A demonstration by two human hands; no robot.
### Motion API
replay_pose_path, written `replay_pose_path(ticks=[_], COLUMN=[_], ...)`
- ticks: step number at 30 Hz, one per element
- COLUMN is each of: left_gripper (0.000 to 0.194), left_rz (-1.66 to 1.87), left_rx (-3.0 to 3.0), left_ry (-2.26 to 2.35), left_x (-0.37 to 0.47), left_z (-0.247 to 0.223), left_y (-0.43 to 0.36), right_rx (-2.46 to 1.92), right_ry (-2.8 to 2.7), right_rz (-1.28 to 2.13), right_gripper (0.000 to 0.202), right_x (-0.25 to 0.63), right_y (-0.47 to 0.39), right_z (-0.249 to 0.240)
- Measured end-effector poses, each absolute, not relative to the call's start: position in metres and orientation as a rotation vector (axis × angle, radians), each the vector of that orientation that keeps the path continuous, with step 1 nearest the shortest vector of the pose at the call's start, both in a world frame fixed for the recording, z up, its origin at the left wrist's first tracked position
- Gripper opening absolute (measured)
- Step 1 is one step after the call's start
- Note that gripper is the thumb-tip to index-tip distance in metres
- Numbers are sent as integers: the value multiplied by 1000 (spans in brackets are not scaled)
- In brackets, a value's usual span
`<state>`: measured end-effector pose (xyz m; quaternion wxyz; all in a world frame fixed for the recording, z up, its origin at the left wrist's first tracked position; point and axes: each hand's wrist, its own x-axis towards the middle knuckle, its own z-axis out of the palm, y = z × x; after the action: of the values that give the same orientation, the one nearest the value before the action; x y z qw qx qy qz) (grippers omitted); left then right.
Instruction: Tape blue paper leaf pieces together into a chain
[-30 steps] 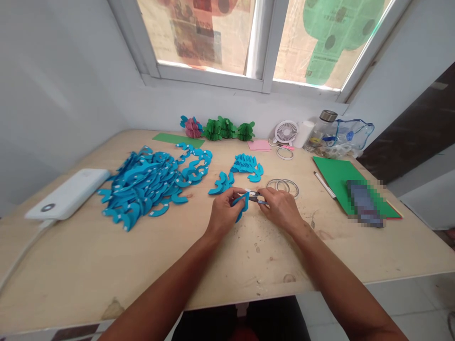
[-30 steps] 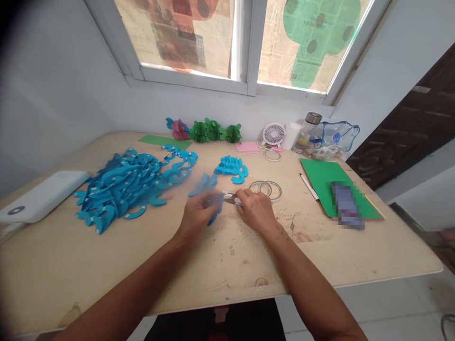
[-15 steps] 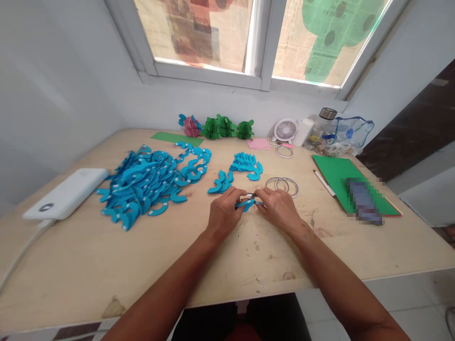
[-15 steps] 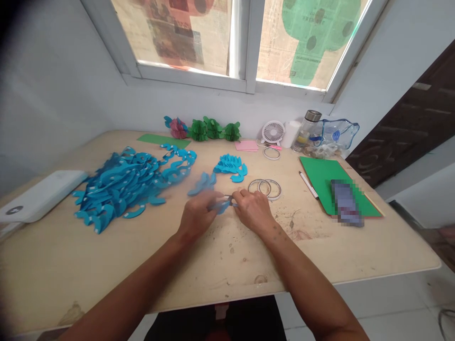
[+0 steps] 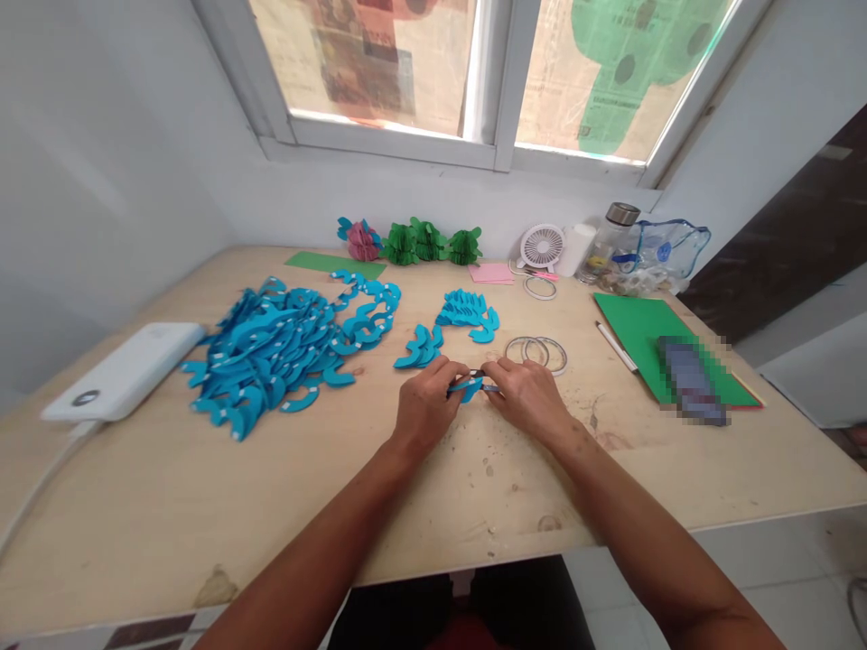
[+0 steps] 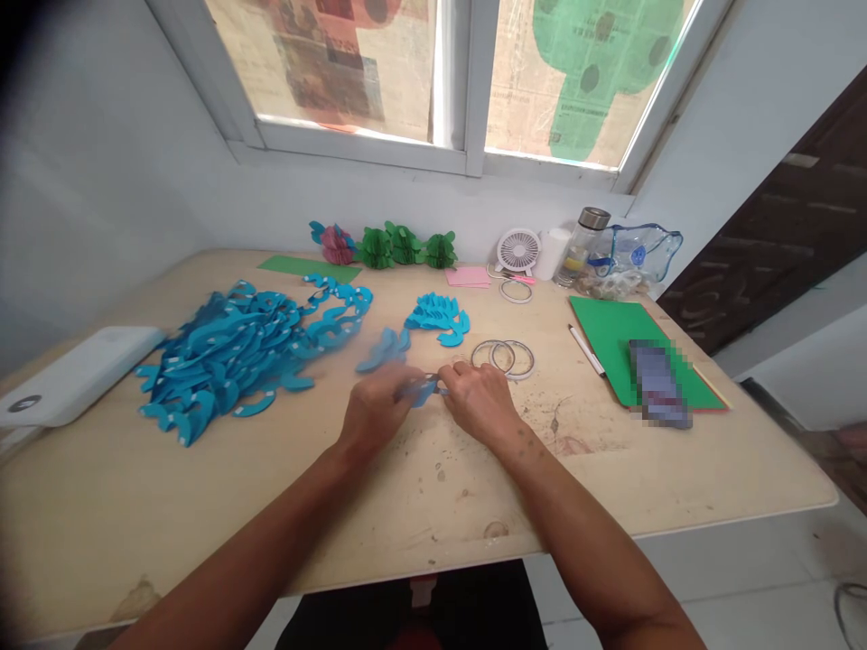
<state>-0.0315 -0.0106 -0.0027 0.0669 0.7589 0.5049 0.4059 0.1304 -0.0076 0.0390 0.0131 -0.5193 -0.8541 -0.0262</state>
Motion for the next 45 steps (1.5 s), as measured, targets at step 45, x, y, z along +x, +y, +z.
replay_pose_path(ticks=[45], left_gripper=[27], left_rz=[1144], left_rx=[776], left_ry=[813], left_x=[-22], left_z=[15], left_y=[-15], right_rx=[-2057], right_ry=[-2042], right_rz=[-45], right_gripper=[28], right_x=[181], right_y=[26], right_z=[20])
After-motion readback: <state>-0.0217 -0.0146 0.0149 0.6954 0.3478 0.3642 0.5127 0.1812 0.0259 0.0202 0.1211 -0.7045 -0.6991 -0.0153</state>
